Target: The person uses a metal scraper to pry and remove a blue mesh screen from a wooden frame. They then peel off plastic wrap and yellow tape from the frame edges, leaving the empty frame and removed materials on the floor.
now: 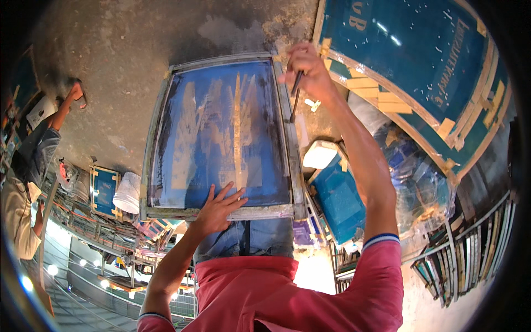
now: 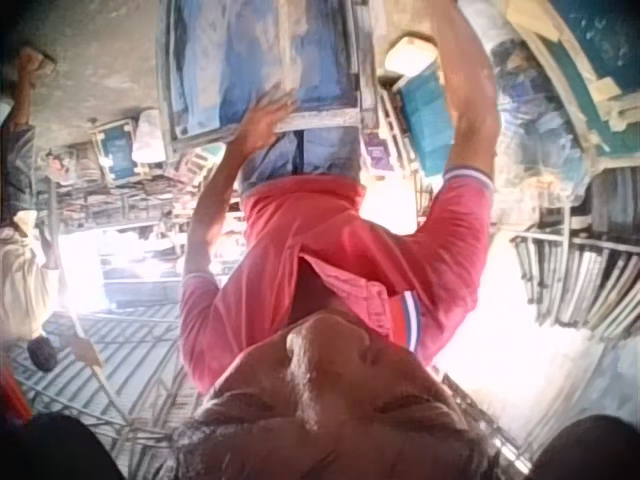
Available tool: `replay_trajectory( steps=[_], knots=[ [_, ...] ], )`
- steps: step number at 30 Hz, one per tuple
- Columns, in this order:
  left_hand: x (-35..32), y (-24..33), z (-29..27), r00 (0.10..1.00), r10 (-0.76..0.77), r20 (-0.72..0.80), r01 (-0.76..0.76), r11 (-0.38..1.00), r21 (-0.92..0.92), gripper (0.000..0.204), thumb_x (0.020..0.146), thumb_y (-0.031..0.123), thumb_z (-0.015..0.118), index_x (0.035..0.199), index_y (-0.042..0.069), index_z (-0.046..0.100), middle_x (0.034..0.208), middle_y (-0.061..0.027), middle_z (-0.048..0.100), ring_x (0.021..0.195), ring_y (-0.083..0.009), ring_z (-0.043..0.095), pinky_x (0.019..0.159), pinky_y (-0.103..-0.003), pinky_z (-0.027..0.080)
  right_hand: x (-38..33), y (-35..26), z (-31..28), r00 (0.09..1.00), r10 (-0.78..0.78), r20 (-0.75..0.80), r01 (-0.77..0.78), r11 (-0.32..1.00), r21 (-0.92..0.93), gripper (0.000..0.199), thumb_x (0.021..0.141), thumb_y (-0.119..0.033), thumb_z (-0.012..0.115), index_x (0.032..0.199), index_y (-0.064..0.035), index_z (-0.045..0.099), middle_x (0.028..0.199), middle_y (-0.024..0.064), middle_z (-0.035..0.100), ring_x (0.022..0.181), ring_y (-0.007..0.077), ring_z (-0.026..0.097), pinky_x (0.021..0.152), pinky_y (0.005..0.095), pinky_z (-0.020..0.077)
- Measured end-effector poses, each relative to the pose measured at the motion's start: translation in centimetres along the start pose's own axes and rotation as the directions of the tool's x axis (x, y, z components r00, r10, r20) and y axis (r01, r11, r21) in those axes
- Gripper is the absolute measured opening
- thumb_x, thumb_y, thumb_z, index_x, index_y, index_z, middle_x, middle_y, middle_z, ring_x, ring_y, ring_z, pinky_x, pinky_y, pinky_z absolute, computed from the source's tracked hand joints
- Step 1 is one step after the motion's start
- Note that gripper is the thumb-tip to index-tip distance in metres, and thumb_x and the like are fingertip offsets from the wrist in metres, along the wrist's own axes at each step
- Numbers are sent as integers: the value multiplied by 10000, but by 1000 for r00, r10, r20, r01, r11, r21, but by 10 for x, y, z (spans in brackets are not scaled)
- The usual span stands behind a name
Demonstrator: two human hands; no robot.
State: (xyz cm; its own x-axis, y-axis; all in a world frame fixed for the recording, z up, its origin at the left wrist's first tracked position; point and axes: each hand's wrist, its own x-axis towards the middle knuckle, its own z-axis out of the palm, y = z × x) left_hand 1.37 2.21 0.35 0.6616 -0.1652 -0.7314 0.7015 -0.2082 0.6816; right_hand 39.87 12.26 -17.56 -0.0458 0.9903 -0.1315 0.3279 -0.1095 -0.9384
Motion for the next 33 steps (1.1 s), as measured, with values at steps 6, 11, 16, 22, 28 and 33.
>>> replay_trajectory(
  steps=[6,11,16,22,28,33],
  knots=[
    [-1,1,-2,999,8,-34,-7,1000,17,846,633,105,763,1421,207,473,1569,18,296,1465,-293,198,1113,-685,148,-12,-31,54,906,64,-418,-123,985,-117,277,851,-233,727,745,-39,560,1367,159,540,1420,354,307,1125,474,313],
    [3,5,-8,1000,-17,-4,17,1000,25,825,637,122,773,1408,204,492,1552,12,332,1459,-296,211,1108,-686,159,-3,11,28,573,789,-222,-92,331,939,231,940,-224,605,831,-20,598,1184,228,619,954,299,652,859,418,527],
    [3,6,-10,1000,4,-18,-3,999,53,816,628,142,794,1392,191,513,1537,4,357,1457,-298,216,1105,-688,161,31,5,-15,530,753,389,-847,453,278,230,885,-194,628,935,29,610,767,143,679,579,206,651,548,361,545],
    [0,1,0,999,20,-51,-19,1000,10,841,620,111,776,1407,196,493,1548,4,338,1460,-300,206,1115,-686,139,-2,-50,-2,738,363,568,344,522,-780,213,797,6,597,943,-94,716,1015,33,693,1260,204,490,1162,456,270],
    [-1,-2,-2,999,24,-42,-23,1000,20,848,643,100,748,1431,212,457,1573,18,280,1472,-281,170,1125,-684,119,-73,24,23,736,458,498,-103,804,-586,282,779,5,566,988,-102,721,1063,79,659,1188,267,534,1114,436,357],
    [0,0,-4,999,9,-47,-10,1000,-6,861,632,101,754,1432,214,457,1575,21,275,1474,-276,169,1126,-684,115,-73,24,21,736,610,295,-245,646,-723,358,855,-59,565,1178,-172,670,1313,110,556,952,330,657,792,420,548]
  ],
)
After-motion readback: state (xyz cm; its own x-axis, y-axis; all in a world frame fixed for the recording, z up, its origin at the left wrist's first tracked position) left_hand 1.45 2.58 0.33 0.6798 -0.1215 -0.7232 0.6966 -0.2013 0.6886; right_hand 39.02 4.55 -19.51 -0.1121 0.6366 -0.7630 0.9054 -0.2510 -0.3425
